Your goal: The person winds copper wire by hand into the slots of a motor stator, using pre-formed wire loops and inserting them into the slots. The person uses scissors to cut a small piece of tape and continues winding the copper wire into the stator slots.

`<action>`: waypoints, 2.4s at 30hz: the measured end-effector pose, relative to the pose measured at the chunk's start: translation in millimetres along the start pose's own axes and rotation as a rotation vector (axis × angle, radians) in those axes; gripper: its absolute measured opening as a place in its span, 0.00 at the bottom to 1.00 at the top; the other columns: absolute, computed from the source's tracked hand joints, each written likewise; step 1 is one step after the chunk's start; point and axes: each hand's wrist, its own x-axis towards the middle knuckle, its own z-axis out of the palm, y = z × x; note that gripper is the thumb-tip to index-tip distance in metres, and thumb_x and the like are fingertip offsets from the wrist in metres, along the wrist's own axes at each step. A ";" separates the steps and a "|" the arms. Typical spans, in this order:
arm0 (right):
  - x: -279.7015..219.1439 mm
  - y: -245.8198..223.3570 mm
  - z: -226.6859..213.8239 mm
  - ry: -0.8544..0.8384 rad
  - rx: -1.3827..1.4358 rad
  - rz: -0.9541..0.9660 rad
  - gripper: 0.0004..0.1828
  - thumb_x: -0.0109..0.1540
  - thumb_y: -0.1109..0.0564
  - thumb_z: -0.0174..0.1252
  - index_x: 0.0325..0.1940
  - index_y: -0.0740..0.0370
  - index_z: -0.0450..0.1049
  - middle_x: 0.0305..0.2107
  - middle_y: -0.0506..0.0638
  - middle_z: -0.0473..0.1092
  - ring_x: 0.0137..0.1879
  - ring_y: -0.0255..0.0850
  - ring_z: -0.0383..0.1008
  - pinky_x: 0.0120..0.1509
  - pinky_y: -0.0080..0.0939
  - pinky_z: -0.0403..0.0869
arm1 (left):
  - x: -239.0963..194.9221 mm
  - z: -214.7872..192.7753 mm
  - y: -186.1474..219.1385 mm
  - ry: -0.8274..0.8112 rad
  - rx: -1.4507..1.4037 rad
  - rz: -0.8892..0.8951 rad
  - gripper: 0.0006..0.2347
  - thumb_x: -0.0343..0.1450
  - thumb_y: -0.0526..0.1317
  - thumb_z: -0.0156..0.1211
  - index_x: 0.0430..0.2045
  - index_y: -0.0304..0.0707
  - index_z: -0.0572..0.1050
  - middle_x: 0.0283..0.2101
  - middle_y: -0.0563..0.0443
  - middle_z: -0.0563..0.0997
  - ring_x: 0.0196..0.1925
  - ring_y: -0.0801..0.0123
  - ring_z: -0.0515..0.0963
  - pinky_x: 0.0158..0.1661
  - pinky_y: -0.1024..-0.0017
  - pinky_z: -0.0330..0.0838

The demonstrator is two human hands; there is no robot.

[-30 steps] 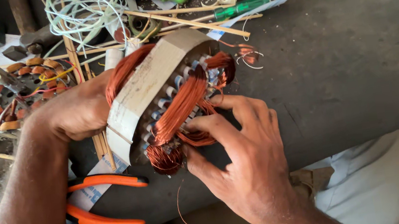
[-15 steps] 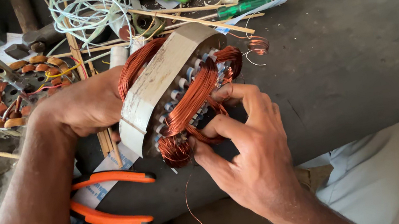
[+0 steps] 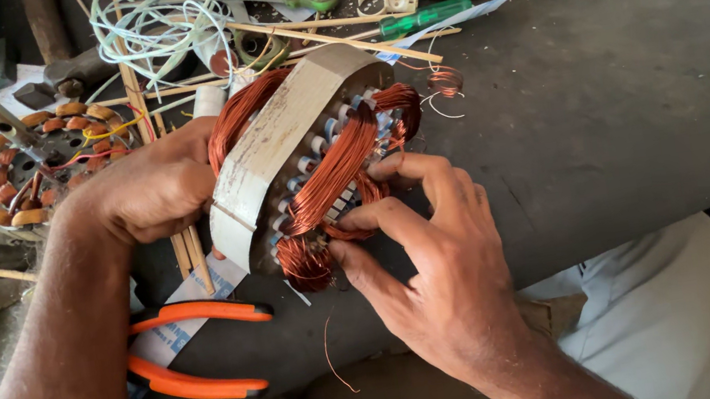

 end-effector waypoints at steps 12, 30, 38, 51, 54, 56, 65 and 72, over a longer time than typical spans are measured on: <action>1.6 -2.7 1.0 0.012 0.018 0.014 0.12 0.55 0.52 0.74 0.33 0.57 0.78 0.51 0.56 0.67 0.56 0.52 0.69 0.60 0.55 0.67 | -3.9 -1.1 -1.6 -0.007 0.078 -0.070 0.24 0.69 0.34 0.69 0.62 0.27 0.75 0.45 0.35 0.84 0.35 0.61 0.77 0.32 0.60 0.74; 4.2 -3.7 -1.1 -0.014 -0.023 -0.031 0.18 0.54 0.53 0.74 0.46 0.53 0.81 0.53 0.58 0.66 0.58 0.54 0.68 0.62 0.55 0.66 | 0.3 14.0 15.6 0.050 0.347 0.064 0.23 0.62 0.36 0.71 0.54 0.32 0.77 0.50 0.51 0.86 0.49 0.75 0.80 0.52 0.73 0.75; 1.3 -3.9 -3.9 0.009 0.097 -0.010 0.08 0.53 0.56 0.71 0.33 0.58 0.79 0.52 0.57 0.67 0.59 0.51 0.69 0.61 0.52 0.70 | -0.7 16.7 18.6 0.100 0.406 -0.023 0.24 0.62 0.35 0.70 0.54 0.34 0.77 0.49 0.52 0.87 0.47 0.74 0.81 0.49 0.73 0.75; 1.7 -2.8 -1.5 0.022 0.065 -0.023 0.09 0.56 0.55 0.71 0.36 0.58 0.79 0.52 0.57 0.68 0.57 0.51 0.70 0.57 0.51 0.70 | 2.7 11.2 7.4 0.039 0.154 -0.004 0.22 0.67 0.35 0.64 0.57 0.31 0.75 0.52 0.47 0.85 0.49 0.72 0.81 0.50 0.71 0.78; 1.9 -3.3 -0.9 0.026 0.061 -0.007 0.08 0.57 0.56 0.71 0.35 0.58 0.78 0.51 0.56 0.68 0.58 0.51 0.70 0.60 0.52 0.70 | 1.2 11.7 8.3 0.039 0.212 0.023 0.24 0.64 0.34 0.68 0.57 0.31 0.74 0.52 0.48 0.84 0.49 0.73 0.81 0.49 0.71 0.77; 3.6 -2.8 0.5 0.009 0.049 0.021 0.09 0.57 0.55 0.71 0.34 0.58 0.78 0.51 0.56 0.68 0.57 0.51 0.70 0.60 0.52 0.69 | 2.2 12.3 9.3 0.018 0.212 0.048 0.26 0.62 0.33 0.70 0.57 0.31 0.74 0.52 0.48 0.84 0.49 0.73 0.80 0.49 0.71 0.77; 5.7 -3.7 -0.1 -0.014 -0.058 -0.078 0.21 0.51 0.53 0.73 0.48 0.55 0.82 0.53 0.59 0.65 0.59 0.56 0.66 0.62 0.56 0.66 | 0.0 12.6 15.2 0.025 0.425 0.089 0.25 0.63 0.34 0.69 0.57 0.33 0.75 0.55 0.50 0.85 0.53 0.72 0.80 0.55 0.72 0.74; -1.0 -1.0 -4.4 -0.006 0.099 -0.013 0.10 0.55 0.55 0.72 0.39 0.57 0.82 0.53 0.57 0.67 0.59 0.52 0.68 0.60 0.52 0.68 | 1.7 17.4 18.6 0.060 0.332 -0.013 0.24 0.61 0.33 0.70 0.54 0.34 0.76 0.49 0.49 0.86 0.47 0.72 0.81 0.49 0.71 0.77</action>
